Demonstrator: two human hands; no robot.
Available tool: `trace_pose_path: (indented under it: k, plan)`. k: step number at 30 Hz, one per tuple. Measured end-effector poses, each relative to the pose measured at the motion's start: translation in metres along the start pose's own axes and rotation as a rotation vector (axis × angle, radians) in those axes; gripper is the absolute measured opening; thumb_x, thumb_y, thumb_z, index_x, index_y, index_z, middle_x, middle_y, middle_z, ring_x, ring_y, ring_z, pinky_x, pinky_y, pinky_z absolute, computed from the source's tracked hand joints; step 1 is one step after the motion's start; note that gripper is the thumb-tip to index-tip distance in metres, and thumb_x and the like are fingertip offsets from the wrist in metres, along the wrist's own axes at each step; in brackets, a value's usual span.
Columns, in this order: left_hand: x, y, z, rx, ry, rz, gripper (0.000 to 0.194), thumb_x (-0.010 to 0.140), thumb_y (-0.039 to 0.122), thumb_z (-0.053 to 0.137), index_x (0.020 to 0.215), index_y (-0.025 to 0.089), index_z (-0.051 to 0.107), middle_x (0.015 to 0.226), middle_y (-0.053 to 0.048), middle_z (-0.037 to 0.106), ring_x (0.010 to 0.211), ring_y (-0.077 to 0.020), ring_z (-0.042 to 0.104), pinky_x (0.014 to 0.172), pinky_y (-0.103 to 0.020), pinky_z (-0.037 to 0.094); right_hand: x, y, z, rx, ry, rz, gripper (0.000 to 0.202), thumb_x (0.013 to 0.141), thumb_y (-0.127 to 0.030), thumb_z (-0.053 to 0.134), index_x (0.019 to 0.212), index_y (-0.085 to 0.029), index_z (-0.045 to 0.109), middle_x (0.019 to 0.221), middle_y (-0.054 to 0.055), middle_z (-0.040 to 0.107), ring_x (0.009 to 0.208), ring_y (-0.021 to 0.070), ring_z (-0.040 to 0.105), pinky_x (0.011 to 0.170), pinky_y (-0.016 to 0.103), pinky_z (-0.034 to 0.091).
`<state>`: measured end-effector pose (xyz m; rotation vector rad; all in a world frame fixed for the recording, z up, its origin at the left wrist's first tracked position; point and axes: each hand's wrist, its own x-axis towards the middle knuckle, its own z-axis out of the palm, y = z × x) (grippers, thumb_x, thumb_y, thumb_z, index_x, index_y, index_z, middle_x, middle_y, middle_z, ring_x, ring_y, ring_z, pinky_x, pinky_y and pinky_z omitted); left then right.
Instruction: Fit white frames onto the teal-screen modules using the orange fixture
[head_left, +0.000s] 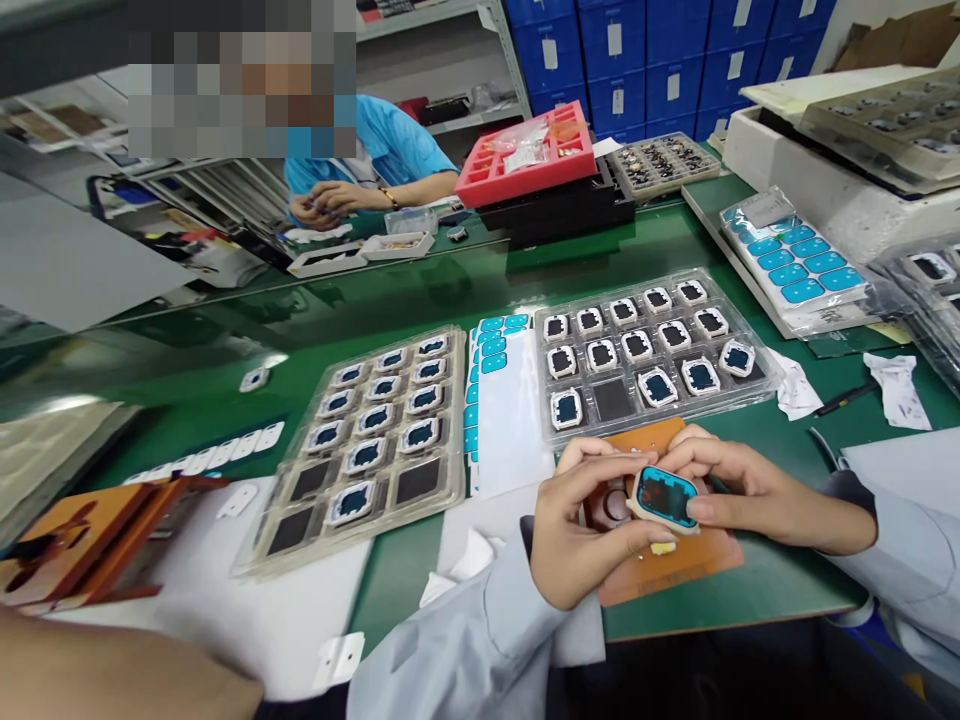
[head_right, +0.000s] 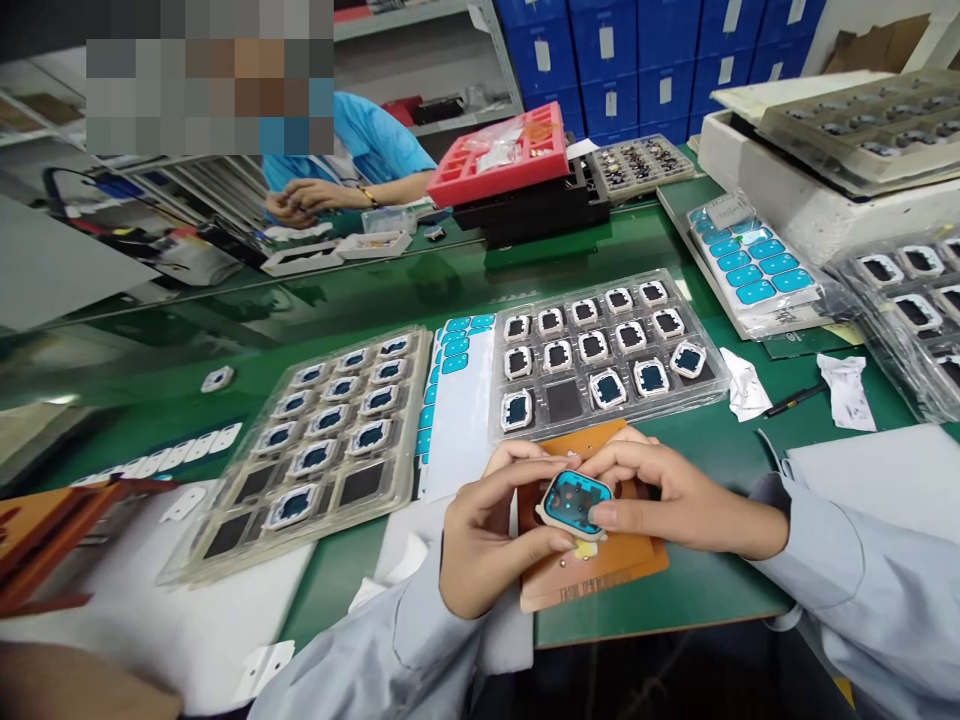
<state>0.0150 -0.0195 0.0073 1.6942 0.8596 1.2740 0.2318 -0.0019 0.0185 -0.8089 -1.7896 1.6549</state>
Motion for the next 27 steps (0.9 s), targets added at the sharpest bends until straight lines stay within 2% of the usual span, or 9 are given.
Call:
trace_pose_path:
  k: [5,8,13,15,17,20,22,25,27]
  plan:
    - [0.007,-0.001,-0.006,0.208,-0.038,0.214,0.048,0.072,0.038,0.083,0.116,0.026,0.066,0.107,-0.008,0.074,0.093,-0.0202,0.061,0.084,-0.037,0.049,0.000,0.002,0.003,0.122,0.050,0.013,0.032,0.092,-0.046,0.064,0.115,-0.023,0.064,0.101,0.004,0.063,0.090,0.0170,0.062,0.078,0.029,0.048]
    - [0.013,-0.003,-0.007,0.297,-0.076,0.353,0.046,0.074,0.038,0.082,0.115,0.023,0.064,0.109,-0.009,0.073,0.093,-0.0191,0.065,0.083,-0.035,0.049,0.000,0.007,0.005,0.027,0.141,-0.047,0.026,0.092,-0.042,0.065,0.112,-0.025,0.068,0.098,0.003,0.064,0.086,0.0166,0.061,0.078,0.029,0.050]
    - [0.017,-0.017,-0.004,0.291,-0.070,0.449,0.030,0.086,0.032,0.072,0.112,0.021,0.065,0.099,-0.008,0.074,0.087,-0.0163,0.066,0.078,-0.031,0.048,0.001,0.018,0.007,-0.123,0.231,-0.131,0.025,0.094,-0.043,0.061,0.108,-0.025,0.070,0.105,0.006,0.068,0.099,0.0218,0.063,0.088,0.034,0.052]
    - [0.018,-0.024,-0.005,0.294,-0.076,0.446,0.026,0.088,0.032,0.069,0.110,0.020,0.067,0.093,-0.008,0.075,0.079,-0.0151,0.065,0.075,-0.030,0.048,0.002,0.022,0.007,-0.185,0.270,-0.146,0.027,0.093,-0.045,0.060,0.109,-0.026,0.071,0.106,0.006,0.069,0.100,0.0234,0.064,0.088,0.035,0.054]
    - [0.019,-0.032,-0.007,0.281,-0.089,0.376,0.027,0.087,0.037,0.069,0.107,0.019,0.069,0.088,-0.008,0.075,0.076,-0.0156,0.064,0.073,-0.030,0.048,0.003,0.026,0.005,-0.259,0.296,-0.178,0.028,0.092,-0.045,0.061,0.110,-0.026,0.071,0.107,0.007,0.071,0.101,0.0251,0.066,0.090,0.037,0.055]
    - [0.024,-0.042,-0.010,0.260,-0.078,0.248,0.036,0.085,0.048,0.067,0.100,0.016,0.072,0.085,-0.010,0.075,0.077,-0.0178,0.064,0.073,-0.032,0.051,0.003,0.033,0.001,-0.352,0.332,-0.219,0.030,0.090,-0.044,0.062,0.113,-0.027,0.070,0.113,0.007,0.071,0.103,0.0266,0.067,0.089,0.036,0.058]
    - [0.028,-0.045,-0.009,0.271,-0.045,0.227,0.045,0.085,0.055,0.065,0.096,0.013,0.073,0.081,-0.012,0.074,0.076,-0.0183,0.065,0.071,-0.032,0.053,0.001,0.039,-0.003,-0.408,0.345,-0.258,0.027,0.090,-0.044,0.062,0.110,-0.029,0.071,0.113,0.006,0.071,0.101,0.0270,0.069,0.083,0.033,0.061]
    - [0.029,-0.044,-0.007,0.307,-0.027,0.235,0.057,0.082,0.066,0.061,0.087,0.011,0.075,0.076,-0.013,0.074,0.072,-0.0173,0.067,0.070,-0.029,0.055,-0.001,0.049,-0.011,-0.531,0.362,-0.375,0.021,0.088,-0.046,0.060,0.102,-0.039,0.074,0.101,0.003,0.073,0.091,0.0295,0.072,0.071,0.035,0.065]
    - [0.030,-0.043,-0.006,0.272,-0.058,0.188,0.063,0.078,0.070,0.062,0.090,0.010,0.075,0.083,-0.013,0.075,0.076,-0.0175,0.069,0.075,-0.028,0.057,0.003,0.051,-0.018,-0.617,0.480,-0.429,0.020,0.084,-0.048,0.061,0.100,-0.052,0.072,0.091,0.002,0.073,0.087,0.0327,0.071,0.065,0.040,0.065]
